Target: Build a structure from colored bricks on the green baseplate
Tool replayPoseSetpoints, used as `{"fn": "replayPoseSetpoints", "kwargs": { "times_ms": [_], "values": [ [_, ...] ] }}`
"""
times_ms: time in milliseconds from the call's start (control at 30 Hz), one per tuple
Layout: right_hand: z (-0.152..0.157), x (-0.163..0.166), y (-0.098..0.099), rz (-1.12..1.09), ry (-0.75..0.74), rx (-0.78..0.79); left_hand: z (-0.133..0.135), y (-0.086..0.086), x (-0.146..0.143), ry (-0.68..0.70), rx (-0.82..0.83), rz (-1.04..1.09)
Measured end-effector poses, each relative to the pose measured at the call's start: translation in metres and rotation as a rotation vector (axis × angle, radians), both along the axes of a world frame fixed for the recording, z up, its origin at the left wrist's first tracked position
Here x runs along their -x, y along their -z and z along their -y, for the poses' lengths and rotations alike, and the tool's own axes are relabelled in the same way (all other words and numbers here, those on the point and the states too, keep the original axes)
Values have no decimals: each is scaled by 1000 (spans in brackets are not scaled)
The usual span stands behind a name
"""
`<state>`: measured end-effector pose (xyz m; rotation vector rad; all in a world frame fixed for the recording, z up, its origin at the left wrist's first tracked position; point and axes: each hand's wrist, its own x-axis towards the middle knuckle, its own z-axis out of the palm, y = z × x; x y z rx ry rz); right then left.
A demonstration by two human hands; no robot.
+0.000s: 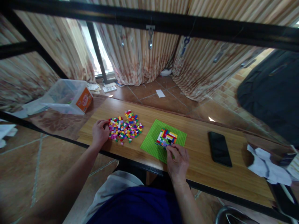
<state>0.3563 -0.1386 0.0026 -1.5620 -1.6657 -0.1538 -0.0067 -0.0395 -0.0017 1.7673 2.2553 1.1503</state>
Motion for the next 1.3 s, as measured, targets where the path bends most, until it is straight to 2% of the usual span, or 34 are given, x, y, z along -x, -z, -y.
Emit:
{"fn": "replayPoseSetpoints", "kwargs": {
  "times_ms": [500, 633, 800, 1033, 1133, 1300],
  "values": [
    [0, 0, 9, -61, -46, 7, 0, 0, 1, 5, 10, -6],
    [2, 2, 2, -103, -33, 12, 0, -1, 0, 2, 7, -5],
    [2, -2, -13, -206, 88, 26, 1, -2, -1, 0, 6, 8],
    [-23, -3, -24, -223, 73, 44, 0, -2, -1, -2, 11, 8],
    [-31, 1, -21, -134, 47, 72, 0, -3, -1, -4, 16, 4],
    [-32, 6, -4, -64, 13, 79, 1, -2, -1, -5, 12, -1]
  ]
}}
